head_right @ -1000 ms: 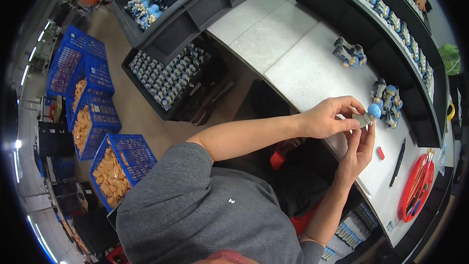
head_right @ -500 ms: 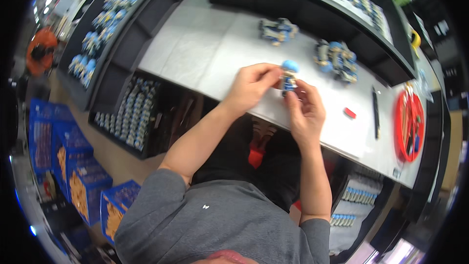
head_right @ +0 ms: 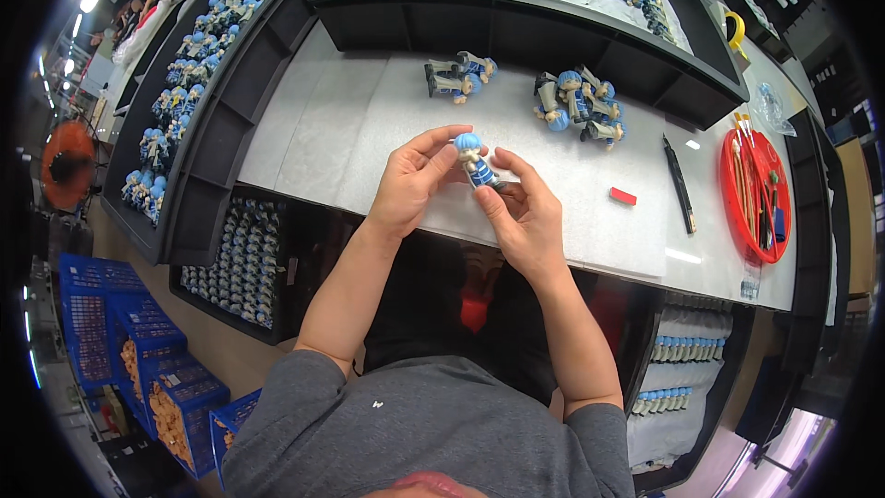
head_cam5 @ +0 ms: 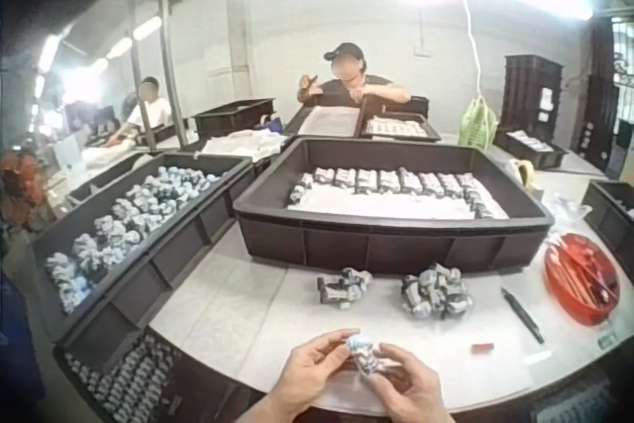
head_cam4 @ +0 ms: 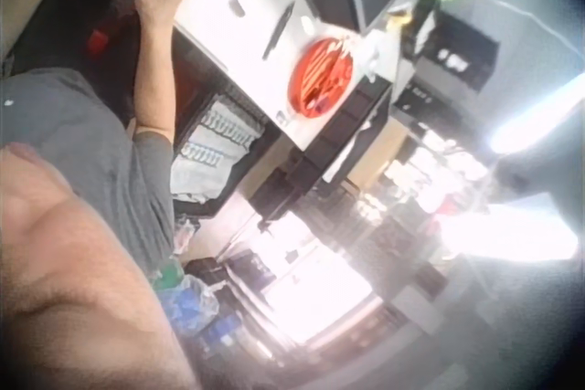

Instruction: Assembling small toy figurines with blue hair at a factory workstation.

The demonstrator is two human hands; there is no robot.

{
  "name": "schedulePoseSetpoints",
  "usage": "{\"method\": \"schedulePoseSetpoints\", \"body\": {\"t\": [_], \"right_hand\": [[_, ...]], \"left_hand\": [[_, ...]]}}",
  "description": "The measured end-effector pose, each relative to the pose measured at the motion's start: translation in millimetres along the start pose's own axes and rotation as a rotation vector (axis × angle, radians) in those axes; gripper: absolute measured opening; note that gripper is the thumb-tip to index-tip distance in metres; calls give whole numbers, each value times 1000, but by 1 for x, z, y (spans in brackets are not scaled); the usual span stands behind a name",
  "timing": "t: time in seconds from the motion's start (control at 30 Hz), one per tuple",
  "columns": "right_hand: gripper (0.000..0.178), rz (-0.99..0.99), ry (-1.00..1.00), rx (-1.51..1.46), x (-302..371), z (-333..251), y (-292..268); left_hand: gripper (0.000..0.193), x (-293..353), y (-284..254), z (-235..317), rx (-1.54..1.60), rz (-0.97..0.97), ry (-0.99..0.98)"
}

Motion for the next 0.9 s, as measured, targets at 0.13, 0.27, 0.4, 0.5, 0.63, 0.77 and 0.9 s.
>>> {"method": "schedulePoseSetpoints", "body": {"t": [0.13, 0.27, 0.4, 0.5, 0.63, 0.77, 0.9], "right_hand": [[45, 0, -37, 85, 2, 2, -3], [54, 108, -210, 247, 4, 3, -6], [61, 129, -161, 312, 0, -5, -6], [65, 90, -117, 159, 0, -3, -9], [65, 46, -89, 89, 0, -2, -10], [65, 32, -75, 88, 1, -2, -9], [63, 23, -80, 73, 2, -1, -4]], "left_hand": [[31, 3, 2, 0, -73, -20, 78], [31, 5, 4, 0, -224, 27, 47], [31, 6, 1, -2, -148, 37, 97], [31, 6, 3, -1, -222, 35, 177], [37, 6, 4, 0, -197, 31, 185], [41, 7, 4, 1, -193, 21, 197], [41, 11, 1, 5, -192, 12, 206]]}}
Point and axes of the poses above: each hand's wrist, its own x-axis away from the middle knuckle, its own y-axis out of the palm, z = x × y, the point moved 3 cm from there along -x, towards the middle knuckle, and after that the axes turned 4 degrees about x, right-handed, at the moved point
